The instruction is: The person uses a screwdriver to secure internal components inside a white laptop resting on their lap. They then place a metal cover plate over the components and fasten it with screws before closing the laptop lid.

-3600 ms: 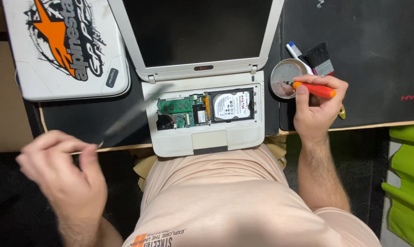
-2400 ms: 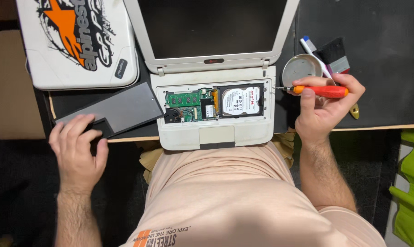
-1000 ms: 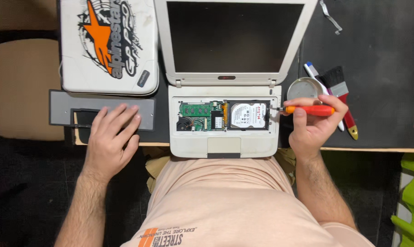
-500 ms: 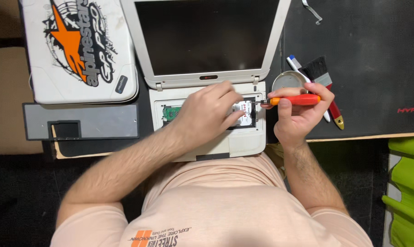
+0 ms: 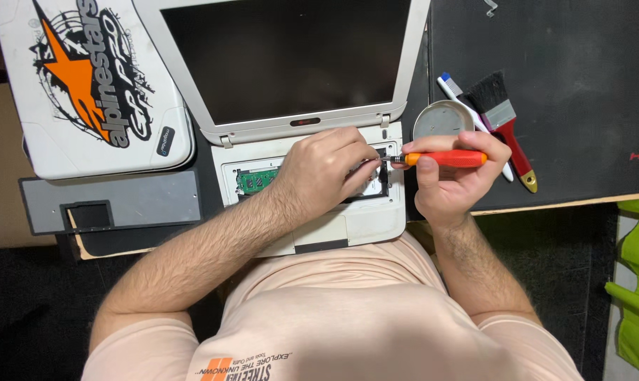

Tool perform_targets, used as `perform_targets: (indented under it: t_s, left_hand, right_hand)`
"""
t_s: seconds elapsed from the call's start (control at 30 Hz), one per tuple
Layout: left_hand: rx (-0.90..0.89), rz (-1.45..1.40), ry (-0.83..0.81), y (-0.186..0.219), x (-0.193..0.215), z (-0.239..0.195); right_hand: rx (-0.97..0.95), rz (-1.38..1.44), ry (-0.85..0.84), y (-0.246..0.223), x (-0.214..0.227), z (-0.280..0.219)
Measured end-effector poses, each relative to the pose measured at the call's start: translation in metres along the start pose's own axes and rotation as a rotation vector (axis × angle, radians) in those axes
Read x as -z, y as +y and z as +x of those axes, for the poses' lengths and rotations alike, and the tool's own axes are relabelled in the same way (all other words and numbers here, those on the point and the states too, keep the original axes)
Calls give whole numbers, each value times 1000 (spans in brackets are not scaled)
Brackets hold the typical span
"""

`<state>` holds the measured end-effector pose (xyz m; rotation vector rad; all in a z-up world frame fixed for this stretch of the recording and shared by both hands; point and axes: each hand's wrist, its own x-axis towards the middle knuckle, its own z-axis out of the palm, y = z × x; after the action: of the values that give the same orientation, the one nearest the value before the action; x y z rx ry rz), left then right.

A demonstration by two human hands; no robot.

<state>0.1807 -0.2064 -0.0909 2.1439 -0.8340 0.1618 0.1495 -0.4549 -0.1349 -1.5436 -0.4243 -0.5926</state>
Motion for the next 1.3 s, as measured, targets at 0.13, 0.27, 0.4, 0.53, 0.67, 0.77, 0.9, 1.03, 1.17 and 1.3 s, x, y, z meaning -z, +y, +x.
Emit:
perform_targets:
  t_s: [0.13,0.27,0.4,0.53,0.67,0.77,0.9,1.03,1.17,1.3]
  left_hand:
    - [3,-11,4,-2,-1,1]
    - [-5,-12,9,0,0,1]
    - [-7,-7,25,1,-1,1]
    - [-14,-5,28,2,0,2]
    - [-28,20,35,3,0,3]
    - [-30,35,35,3,0,2]
    - [-49,70,46,3,-3,1]
    - [-44,72,56,3,-3,1]
    - [-48,60,50,1,-5,1]
    - [-59,57,55,0,-4,0]
  right_hand:
    - [0,-33,-1,-2,0,-1]
    - [27,-44,-3,-2,-2,-1]
    - [53,-100,-1,-1,-2,1]
    - [35,-154,6,-8,-4,0]
    - [47,-126,-23,-13,-8,4]
    - [43,-70,-65,-10,-5,0]
    - [135,-104,-97,1,-1,-2]
    - [134,-57,-120,-13,-12,7]
    - [207,-116,-129,-24,-18,16]
    - [227,-128,-141,-18,-17,9]
